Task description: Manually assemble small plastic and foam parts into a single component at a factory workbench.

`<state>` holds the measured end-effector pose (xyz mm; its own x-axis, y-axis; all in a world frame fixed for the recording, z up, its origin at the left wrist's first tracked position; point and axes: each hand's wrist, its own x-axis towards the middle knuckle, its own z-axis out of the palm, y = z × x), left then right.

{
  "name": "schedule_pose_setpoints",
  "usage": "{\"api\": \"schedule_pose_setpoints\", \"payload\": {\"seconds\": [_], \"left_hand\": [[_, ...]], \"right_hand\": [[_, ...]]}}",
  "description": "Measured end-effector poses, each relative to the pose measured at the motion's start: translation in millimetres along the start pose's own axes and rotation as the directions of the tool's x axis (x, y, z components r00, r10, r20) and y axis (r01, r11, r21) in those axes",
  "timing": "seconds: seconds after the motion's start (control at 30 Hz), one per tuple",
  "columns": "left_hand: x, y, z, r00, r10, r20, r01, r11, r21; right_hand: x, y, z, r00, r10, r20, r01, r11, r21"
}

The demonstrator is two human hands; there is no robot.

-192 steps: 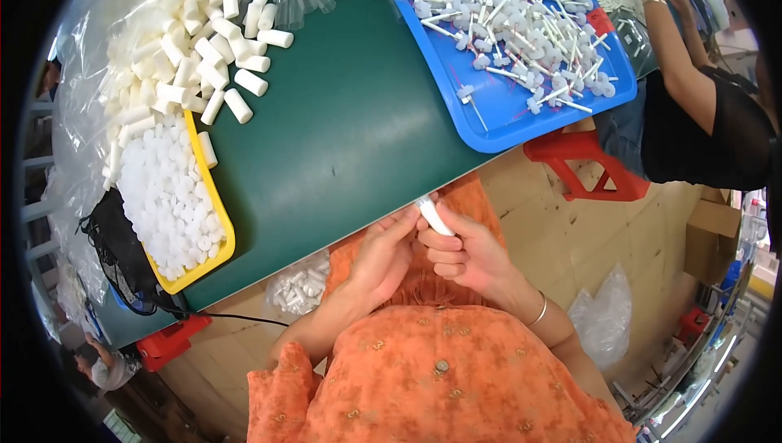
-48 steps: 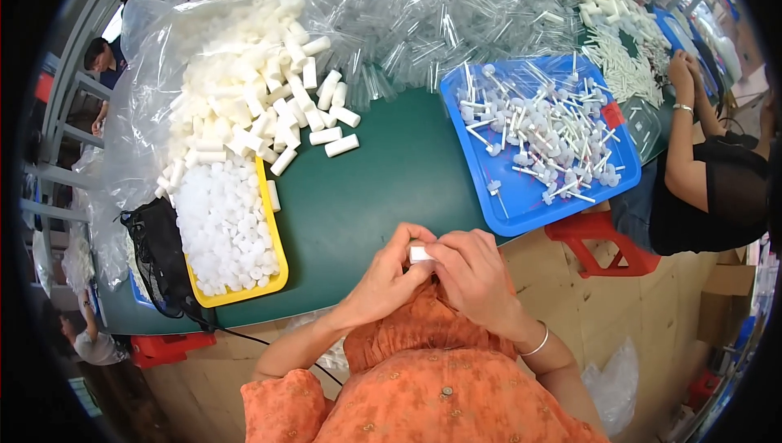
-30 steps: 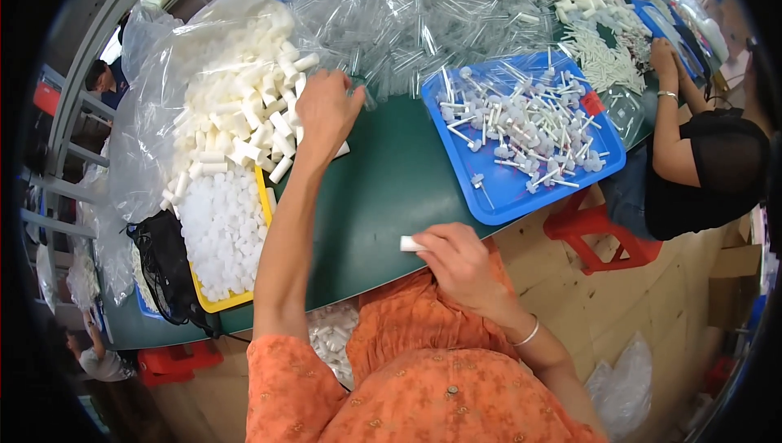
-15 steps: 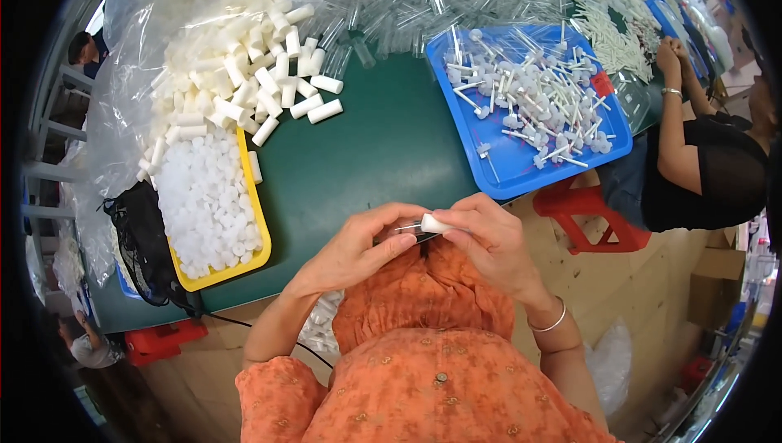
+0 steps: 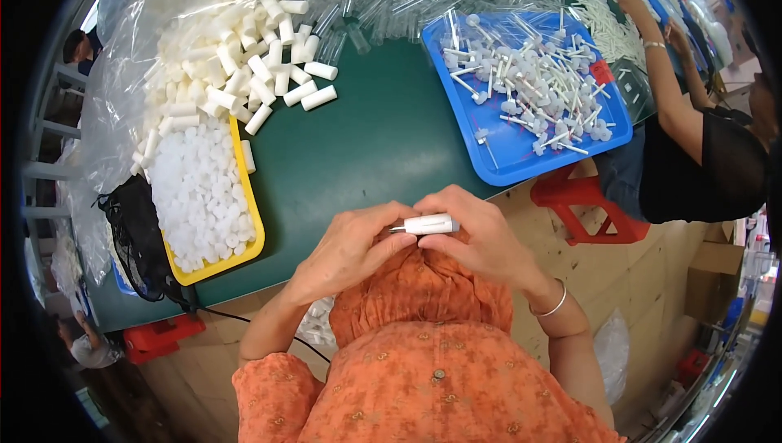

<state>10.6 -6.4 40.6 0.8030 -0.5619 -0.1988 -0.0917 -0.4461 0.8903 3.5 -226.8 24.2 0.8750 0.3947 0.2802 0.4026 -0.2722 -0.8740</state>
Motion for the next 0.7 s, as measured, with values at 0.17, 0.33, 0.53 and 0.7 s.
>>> {"api": "schedule_pose_setpoints", "payload": {"seconds": [0.17, 0.33, 0.53, 0.7], "left_hand": [[-2.8, -5.6, 5.5, 1.0, -0.003, -0.023, 0.004, 1.0, 0.007], [-3.6, -9.2, 28.1, 1.0, 0.001, 0.009, 0.001, 0.989, -0.151], [-16.3, -9.2, 38.0, 0.999, 0.037, 0.001, -0.037, 0.996, 0.08], [-32.5, -27.0, 56.0, 0.999, -0.045, 0.0, 0.045, 0.999, 0.007]], "right_hand": [[-20.4, 9.1, -22.0, 0.955, 0.291, 0.062, -0.298, 0.927, 0.227], [-28.8, 9.6, -1.3, 0.95, 0.287, 0.123, -0.312, 0.882, 0.353], [-36.1, 13.0, 0.6, 0.895, 0.349, 0.277, -0.443, 0.77, 0.459], [-42.3, 11.3, 9.7, 0.851, 0.354, 0.388, -0.47, 0.843, 0.261]]}}
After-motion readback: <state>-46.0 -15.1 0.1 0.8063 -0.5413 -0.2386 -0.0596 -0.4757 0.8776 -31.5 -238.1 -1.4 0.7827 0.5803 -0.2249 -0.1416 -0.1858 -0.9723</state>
